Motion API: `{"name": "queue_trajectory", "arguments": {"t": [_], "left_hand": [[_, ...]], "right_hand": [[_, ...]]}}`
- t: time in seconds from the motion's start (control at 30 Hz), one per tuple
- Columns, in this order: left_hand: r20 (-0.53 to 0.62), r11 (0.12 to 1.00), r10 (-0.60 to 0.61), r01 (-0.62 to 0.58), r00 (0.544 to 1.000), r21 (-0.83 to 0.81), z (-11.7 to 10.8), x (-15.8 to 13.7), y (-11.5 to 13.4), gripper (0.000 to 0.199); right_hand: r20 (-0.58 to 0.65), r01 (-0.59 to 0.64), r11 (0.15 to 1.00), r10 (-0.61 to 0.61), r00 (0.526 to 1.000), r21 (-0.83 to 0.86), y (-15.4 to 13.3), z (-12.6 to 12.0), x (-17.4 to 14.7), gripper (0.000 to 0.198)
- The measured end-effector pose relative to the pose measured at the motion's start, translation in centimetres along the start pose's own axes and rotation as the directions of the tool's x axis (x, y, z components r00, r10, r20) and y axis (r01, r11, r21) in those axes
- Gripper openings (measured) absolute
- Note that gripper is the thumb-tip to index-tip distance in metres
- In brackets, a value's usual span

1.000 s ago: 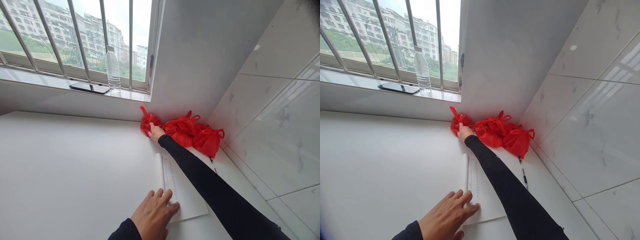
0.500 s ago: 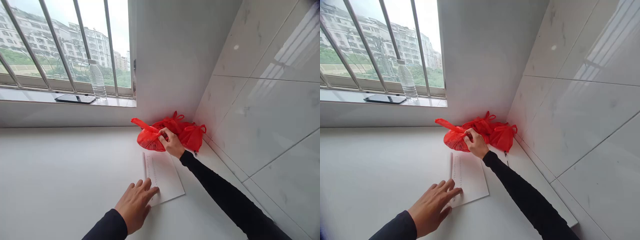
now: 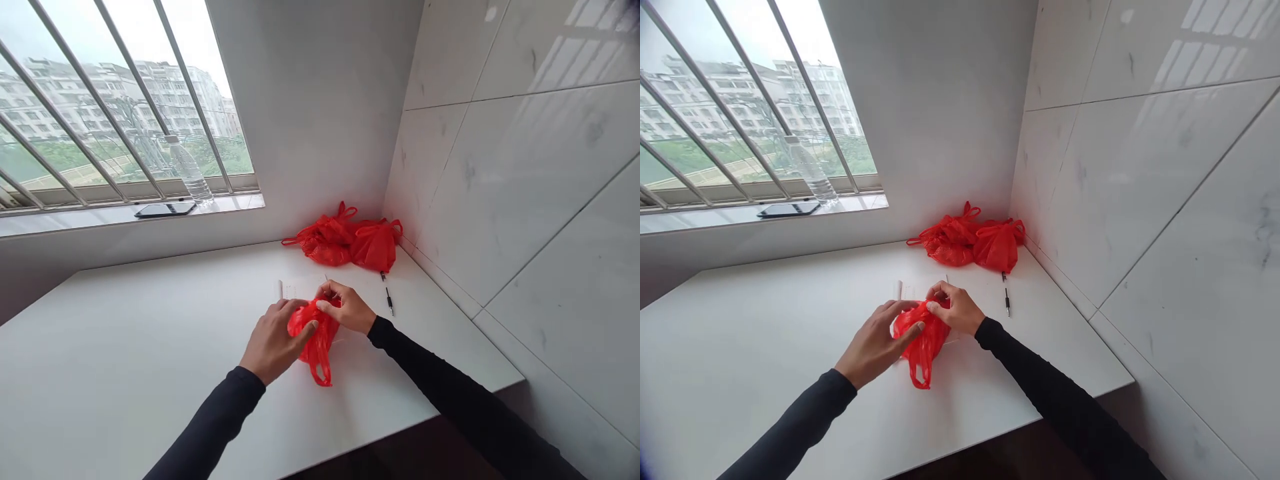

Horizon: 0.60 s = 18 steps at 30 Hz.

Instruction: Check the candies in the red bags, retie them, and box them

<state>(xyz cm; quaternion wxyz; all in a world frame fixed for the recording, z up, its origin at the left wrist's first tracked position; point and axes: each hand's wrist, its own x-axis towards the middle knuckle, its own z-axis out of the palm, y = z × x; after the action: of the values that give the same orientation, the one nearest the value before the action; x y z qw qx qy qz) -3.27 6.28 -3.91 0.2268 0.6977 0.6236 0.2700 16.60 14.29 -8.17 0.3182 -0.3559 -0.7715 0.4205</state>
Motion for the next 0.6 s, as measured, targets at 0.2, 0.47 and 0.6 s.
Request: {"name": "queue_trajectory", "arguments": {"t": [0.2, 0.47, 0.6], "left_hand": [[-0.239, 0.983, -0.179, 0.182, 0.954, -0.011, -1.7, -0.3, -3.6, 0.028], [-0.175, 0.999, 0.003, -0.013, 0.985, -0.052, -2.8, -0.8, -4.2, 0.042], [-0.193, 1.000, 0.022, -0.020, 0.981, 0.010, -2.2, -0.2, -3.2, 0.021]], "right_hand": [[0.258, 0.082, 0.988, -0.047, 0.965, -0.128, -3.5, -4.4, 4.2, 0.020], [0.345, 0.087, 0.951, 0.022, 0.938, -0.297, -3.7, -4.9, 5.2, 0.018], [0.302, 0.068, 0.938, 0.040, 0.952, -0.341, -3.1, -5.1, 5.2, 0.013]]}}
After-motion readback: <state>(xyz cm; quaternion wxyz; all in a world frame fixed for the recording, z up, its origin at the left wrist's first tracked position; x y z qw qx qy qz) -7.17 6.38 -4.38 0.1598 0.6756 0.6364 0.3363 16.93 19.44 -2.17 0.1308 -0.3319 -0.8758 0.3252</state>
